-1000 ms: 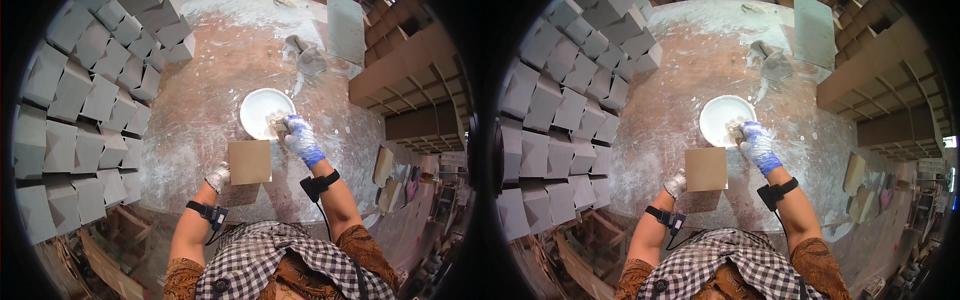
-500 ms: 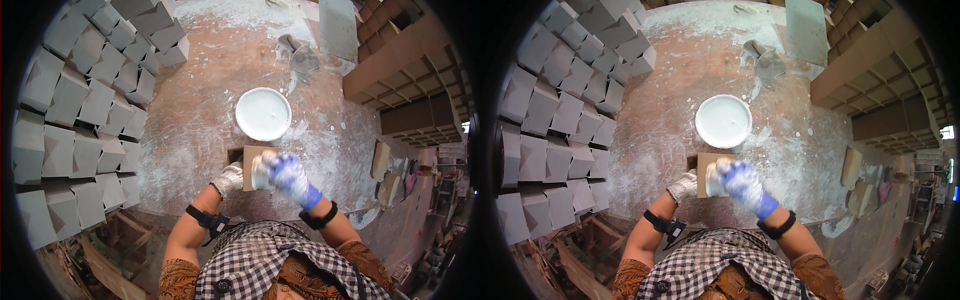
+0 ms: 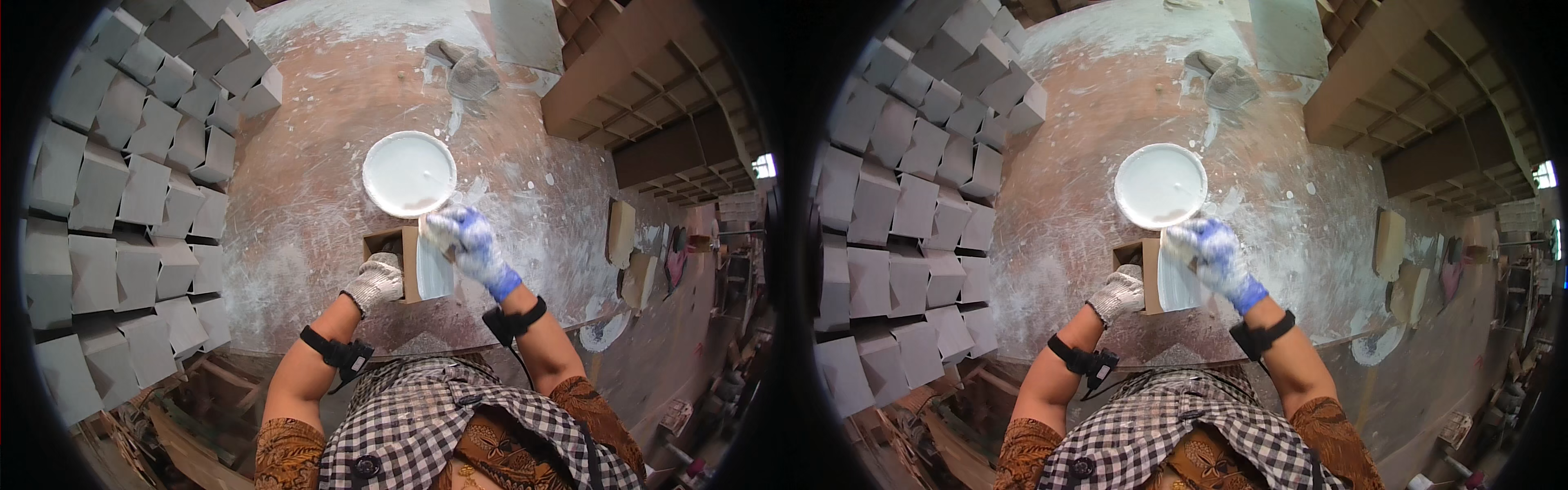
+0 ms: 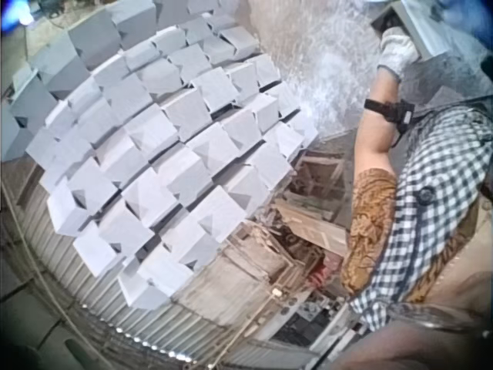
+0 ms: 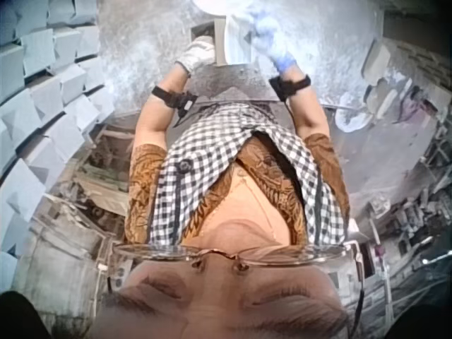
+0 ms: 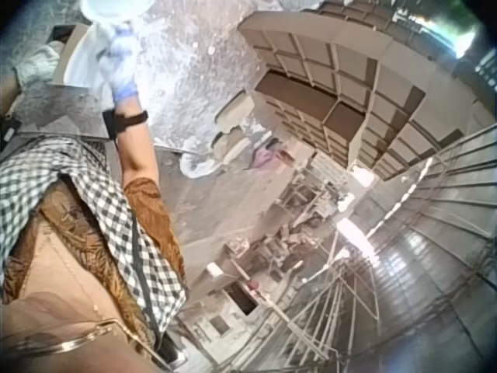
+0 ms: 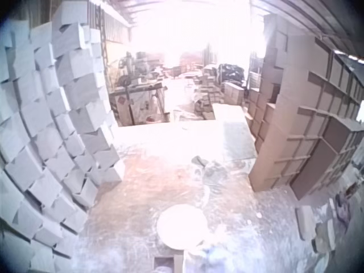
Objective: The person repeatedly picks up small cardboard boxes, applies white paint to their surfaces using a sponge, and places the painted boxes into a stack. The process is repeated for multiple boxes throughout the clip.
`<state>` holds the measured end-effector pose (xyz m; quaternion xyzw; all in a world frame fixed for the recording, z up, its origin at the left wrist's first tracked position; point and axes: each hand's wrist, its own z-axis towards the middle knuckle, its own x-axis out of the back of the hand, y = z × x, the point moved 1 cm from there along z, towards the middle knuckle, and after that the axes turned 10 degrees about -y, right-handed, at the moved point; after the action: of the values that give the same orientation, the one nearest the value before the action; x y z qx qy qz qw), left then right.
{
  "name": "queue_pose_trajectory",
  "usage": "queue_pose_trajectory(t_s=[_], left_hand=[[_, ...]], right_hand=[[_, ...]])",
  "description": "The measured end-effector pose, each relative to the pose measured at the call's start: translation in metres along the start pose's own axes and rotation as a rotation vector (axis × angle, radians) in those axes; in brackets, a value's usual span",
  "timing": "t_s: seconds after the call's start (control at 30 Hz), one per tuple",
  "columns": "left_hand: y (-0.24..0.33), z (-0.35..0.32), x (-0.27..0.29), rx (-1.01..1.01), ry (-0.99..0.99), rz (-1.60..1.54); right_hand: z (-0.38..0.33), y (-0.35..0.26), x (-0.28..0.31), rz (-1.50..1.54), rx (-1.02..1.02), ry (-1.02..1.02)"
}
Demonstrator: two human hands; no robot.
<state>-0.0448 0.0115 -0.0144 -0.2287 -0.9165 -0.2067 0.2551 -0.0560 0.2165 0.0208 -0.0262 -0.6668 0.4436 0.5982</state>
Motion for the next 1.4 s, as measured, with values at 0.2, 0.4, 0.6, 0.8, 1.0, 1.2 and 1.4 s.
queue_pose_trajectory(t_s=[0.2, 0.4, 0.6, 0.8, 1.0, 1.2, 1.4], left_hand=[[0.003, -0.007, 0.007, -0.009, 0.044, 0.018], [0.007, 0.004, 0.008, 0.007, 0.055, -0.036], [0.011, -0.003, 0.015, -0.034, 0.016, -0.156], [-0.016, 0.075, -0.056, -0.117, 0.296, -0.404], [0.019, 0.011, 0.011, -0.036, 0.136, -0.098], [0.021, -0.001, 0.023, 0.064, 0.024, -0.141], [-0.006, -0.003, -0.008, -0.234, 0.379, -0.134]], right_hand=[[-0.053, -0.061, -0.016, -0.202, 0.185, -0.072], [0.019, -0.022, 0.001, 0.028, 0.107, 0.309], [-0.030, -0.068, 0.009, -0.238, 0.162, -0.126], [0.009, -0.049, 0.040, -0.025, 0.220, -0.005], [0.012, -0.067, 0.045, -0.305, 0.073, -0.307], [-0.075, -0.090, 0.026, 0.172, 0.146, -0.415], [-0.053, -0.035, 0.031, 0.091, 0.018, 0.314]])
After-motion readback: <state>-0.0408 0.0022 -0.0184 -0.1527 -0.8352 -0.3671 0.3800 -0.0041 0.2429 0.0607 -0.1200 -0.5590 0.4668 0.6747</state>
